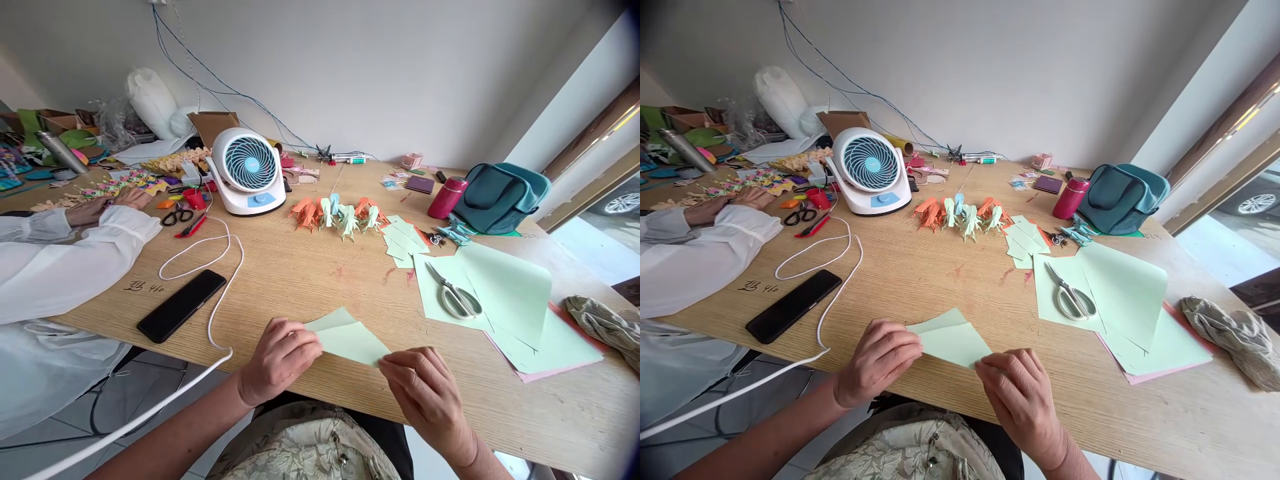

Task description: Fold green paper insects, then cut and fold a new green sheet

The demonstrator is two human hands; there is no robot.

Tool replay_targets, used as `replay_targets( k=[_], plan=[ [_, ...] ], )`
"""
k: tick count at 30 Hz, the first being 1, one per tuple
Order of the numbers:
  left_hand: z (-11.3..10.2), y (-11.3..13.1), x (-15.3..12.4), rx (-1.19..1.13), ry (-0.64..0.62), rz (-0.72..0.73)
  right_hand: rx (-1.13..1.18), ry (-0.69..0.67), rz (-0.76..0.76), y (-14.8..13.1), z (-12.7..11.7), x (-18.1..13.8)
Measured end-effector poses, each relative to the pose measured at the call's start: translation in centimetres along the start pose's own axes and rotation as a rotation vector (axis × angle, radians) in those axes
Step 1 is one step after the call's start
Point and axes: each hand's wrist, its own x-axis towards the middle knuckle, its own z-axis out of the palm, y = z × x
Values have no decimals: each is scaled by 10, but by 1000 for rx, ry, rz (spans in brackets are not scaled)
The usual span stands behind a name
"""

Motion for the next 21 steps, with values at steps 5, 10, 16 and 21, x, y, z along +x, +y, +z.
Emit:
replay_targets(
  k=[5,10,16,21],
  plan=[
    [12,-8,23,27,-19,34,-32,31,10,10,1,10],
    [27,-9,39,52,-44,53,-304,-11,39,13,4,29],
    [38,1,58,79,-81,84,-438,-59,-53,11,23,45],
    [35,-4,63,120,-59,109,-449,-33,-73,18,26,47]
  ],
)
